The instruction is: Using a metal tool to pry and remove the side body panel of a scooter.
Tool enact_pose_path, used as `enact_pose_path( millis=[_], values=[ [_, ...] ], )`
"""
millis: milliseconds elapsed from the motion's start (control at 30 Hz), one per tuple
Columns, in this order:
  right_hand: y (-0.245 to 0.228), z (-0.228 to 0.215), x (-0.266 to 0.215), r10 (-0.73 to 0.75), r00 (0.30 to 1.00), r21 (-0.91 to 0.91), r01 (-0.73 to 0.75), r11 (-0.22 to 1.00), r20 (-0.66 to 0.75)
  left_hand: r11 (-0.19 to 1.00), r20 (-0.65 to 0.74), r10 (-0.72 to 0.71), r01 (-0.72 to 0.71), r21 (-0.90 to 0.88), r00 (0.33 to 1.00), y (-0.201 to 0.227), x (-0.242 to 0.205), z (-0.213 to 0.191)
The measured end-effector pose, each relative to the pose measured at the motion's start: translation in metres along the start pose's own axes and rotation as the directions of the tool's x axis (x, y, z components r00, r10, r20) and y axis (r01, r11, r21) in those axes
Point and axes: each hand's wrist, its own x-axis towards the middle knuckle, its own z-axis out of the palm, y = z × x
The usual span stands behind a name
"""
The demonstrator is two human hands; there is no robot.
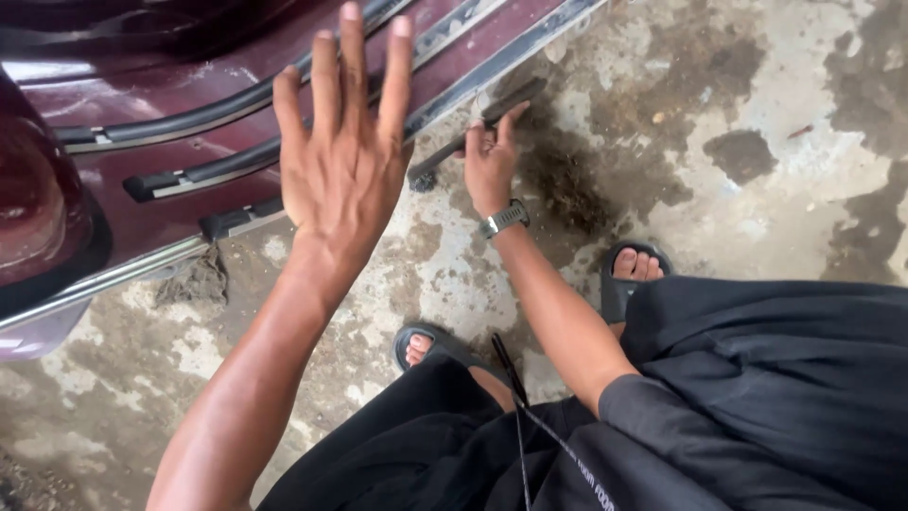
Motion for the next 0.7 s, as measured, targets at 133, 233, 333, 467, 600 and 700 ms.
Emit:
enact_pose_path(
  millis=[133, 233, 333, 467, 600, 700],
  values=[
    [-0.001, 0.007, -0.012, -0.105, 0.993, -0.014, 0.106, 0.994, 0.062, 0.996, -0.129, 0.089, -0.09, -0.004, 0.988, 0.012, 0.014, 0.012],
    [0.016, 0.007, 0.003, 0.007, 0.994, 0.053, -0.001, 0.999, -0.105, 0.978, -0.052, 0.21, -0.21, 0.011, 0.976, 0.017, 0.02, 0.01],
    [0.033, 0.005, -0.01, -0.304, 0.946, -0.273, 0.263, 0.925, -0.117, 0.977, -0.098, 0.211, -0.211, 0.007, 0.973, 0.025, 0.029, 0.004],
    [0.018, 0.004, 0.005, -0.178, 0.982, -0.154, 0.166, 0.974, -0.068, 0.986, -0.192, 0.135, -0.151, -0.072, 0.972, 0.019, 0.027, -0.002],
    [0.023, 0.008, -0.021, -0.186, 0.981, -0.105, 0.19, 0.976, 0.047, 0.974, -0.217, 0.074, -0.117, -0.195, 0.973, 0.02, 0.023, 0.003],
    [0.002, -0.01, 0.011, -0.099, 0.994, 0.005, 0.099, 0.995, -0.049, 0.942, -0.198, 0.009, -0.074, -0.326, 0.98, 0.019, 0.022, 0.005]
  ],
)
